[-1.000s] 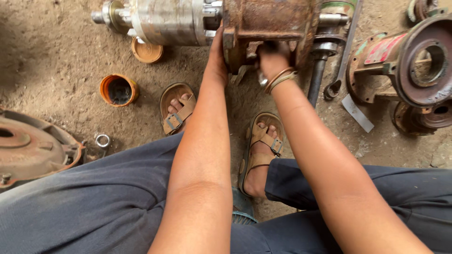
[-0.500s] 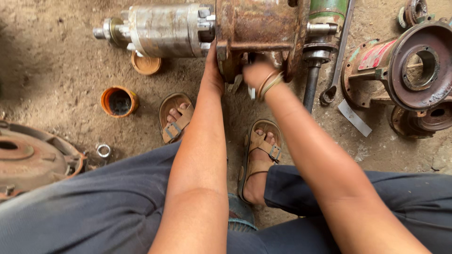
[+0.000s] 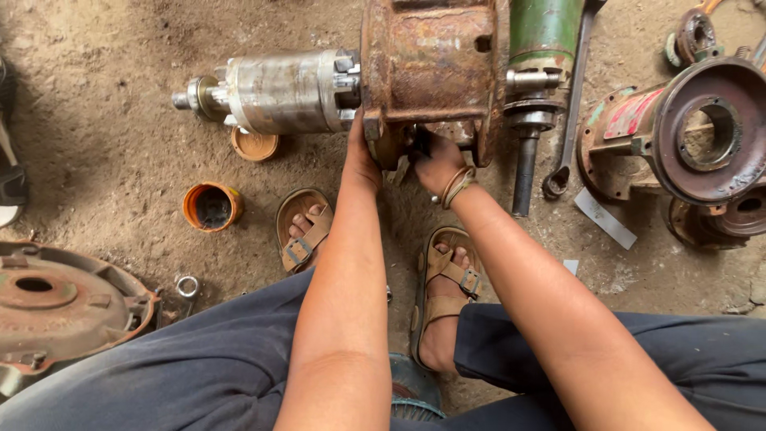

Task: The person sits on the ground working on a rusty pump-motor assembly, using a spanner to loosen and tighten bolts on the housing while steadying the unit with the other hand, occasionally repositioning the assembly on the floor.

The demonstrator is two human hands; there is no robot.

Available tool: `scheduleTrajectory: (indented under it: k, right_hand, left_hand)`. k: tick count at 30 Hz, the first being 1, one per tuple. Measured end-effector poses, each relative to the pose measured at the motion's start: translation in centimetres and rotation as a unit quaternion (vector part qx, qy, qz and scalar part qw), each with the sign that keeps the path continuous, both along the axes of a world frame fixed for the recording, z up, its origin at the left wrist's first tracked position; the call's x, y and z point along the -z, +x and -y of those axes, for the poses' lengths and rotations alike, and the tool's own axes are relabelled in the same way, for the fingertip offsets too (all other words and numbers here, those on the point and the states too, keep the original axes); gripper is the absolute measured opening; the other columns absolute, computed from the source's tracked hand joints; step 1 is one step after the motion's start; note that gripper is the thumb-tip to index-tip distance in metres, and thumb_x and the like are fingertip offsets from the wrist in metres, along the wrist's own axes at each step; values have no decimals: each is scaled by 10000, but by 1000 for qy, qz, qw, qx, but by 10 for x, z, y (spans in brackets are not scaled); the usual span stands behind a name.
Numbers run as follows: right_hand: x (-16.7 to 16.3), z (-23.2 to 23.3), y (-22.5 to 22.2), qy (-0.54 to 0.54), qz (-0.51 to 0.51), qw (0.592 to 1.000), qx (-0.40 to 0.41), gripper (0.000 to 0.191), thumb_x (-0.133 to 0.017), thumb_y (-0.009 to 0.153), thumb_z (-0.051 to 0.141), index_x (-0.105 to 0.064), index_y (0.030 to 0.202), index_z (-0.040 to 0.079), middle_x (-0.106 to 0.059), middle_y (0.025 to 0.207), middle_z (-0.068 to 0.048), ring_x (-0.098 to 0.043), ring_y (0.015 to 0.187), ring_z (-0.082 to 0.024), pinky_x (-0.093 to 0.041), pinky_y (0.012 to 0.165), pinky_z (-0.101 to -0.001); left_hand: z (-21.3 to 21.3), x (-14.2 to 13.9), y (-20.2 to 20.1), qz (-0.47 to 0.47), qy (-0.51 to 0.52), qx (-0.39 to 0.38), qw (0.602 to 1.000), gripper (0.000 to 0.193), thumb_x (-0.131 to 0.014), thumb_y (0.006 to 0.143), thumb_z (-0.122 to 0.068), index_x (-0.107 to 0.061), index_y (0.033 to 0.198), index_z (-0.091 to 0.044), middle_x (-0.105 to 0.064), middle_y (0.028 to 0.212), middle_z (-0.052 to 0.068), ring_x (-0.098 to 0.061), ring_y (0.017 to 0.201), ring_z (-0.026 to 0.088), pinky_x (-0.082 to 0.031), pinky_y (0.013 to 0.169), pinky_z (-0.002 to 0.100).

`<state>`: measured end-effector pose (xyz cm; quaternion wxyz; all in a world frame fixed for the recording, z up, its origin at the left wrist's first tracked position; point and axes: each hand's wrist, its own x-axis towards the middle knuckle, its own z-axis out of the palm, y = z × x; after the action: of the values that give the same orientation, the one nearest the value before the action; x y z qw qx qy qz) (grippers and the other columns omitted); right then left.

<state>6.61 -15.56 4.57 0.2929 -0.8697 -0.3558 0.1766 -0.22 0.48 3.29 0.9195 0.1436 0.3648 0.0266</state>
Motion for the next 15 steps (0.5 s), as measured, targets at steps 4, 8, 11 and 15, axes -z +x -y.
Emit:
scheduleTrajectory:
  k: [4,8,11,15]
  right_hand:
    - [-3,-10,-26,4,7,992,129,574,-597,901,149,-520,1444,-22,-679,1193,-286,-663,1072,-446,-525,919,-468]
    - [-10,-14,-47,124,-30,978,165,547,-608,932,113,-528,1458,-12,-704,1220,-272,-696,1118,-429,-552,947,-435]
    - [-14,-9,-43,136,-266,919,256,609,-539,889,111,-514,1491,20,-727,1077,-266,-659,937,-456,-551,800,-442]
    - [-21,-10,-41,163,-145,951,218,584,-561,920,79,-511,1492,-24,-729,1136,-235,-678,990,-279,-551,871,-366]
  left_hand:
    - [-1,5,0,21,-45,10,999,808,-597,825,-697,-632,1356,-88,-730,1197,120,-713,1053,287,-575,888,434]
    - [-2,10,-1,-34,-2,12,999,798,-594,828,-705,-626,1354,-106,-737,1185,122,-713,1047,279,-561,885,428]
    - [-2,11,-1,-61,3,26,998,814,-579,821,-721,-630,1351,-105,-747,1173,104,-723,1040,261,-561,871,414]
    - [-1,0,-3,-22,21,22,999,810,-595,820,-710,-652,1349,-100,-751,1161,69,-722,1043,248,-562,868,411]
